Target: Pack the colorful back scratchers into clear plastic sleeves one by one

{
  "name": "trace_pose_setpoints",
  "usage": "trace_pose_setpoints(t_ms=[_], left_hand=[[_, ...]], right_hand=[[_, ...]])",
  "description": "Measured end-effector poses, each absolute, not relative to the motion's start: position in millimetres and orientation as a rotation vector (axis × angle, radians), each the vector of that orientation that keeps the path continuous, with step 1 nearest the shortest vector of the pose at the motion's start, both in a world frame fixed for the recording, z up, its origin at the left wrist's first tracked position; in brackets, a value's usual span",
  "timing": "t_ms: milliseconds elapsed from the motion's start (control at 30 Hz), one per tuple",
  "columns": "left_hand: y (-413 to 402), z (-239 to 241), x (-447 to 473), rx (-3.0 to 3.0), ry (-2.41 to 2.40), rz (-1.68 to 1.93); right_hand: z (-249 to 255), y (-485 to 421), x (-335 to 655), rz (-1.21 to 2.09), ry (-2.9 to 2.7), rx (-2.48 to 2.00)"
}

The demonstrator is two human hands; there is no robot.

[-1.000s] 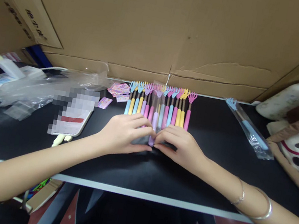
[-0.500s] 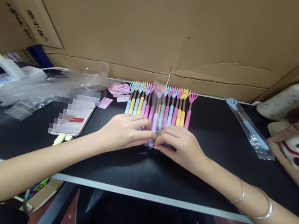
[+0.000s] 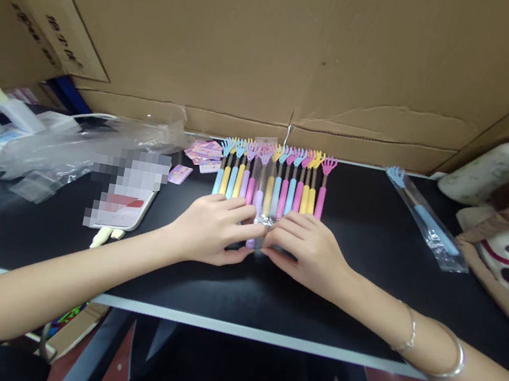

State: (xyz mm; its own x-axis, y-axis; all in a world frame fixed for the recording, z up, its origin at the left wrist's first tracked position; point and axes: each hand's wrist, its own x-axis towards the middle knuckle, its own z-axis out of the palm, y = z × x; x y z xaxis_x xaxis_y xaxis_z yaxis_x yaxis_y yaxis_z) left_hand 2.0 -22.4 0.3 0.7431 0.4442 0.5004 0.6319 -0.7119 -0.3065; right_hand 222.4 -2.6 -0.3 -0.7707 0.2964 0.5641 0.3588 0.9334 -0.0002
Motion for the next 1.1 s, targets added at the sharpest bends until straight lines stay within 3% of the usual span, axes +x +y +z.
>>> trace_pose_setpoints(t_ms=[133,333,633,800,1100], left_hand=[[-25,0,6,-2.474,-0.844,-0.571],[-27,-2,6,-2.635,-1.027,-0.566],[-23,0,12,-3.012,-1.523,-0.809],[-20,-2,10,-3.102,-1.492,-0.968],[-19,-1,6,-3.005,-1.482,-0.887]], right_hand=[[-1,0,224,-0.103,-2.443,-0.536],[-3,7,226,0.35,-2.383,-0.653],[-2,8,224,0.753,-2.266,-0.754],[-3,17,226,0.784,-2.297,-0.681],[-6,24,232,0.547,-2.453,-0.581]])
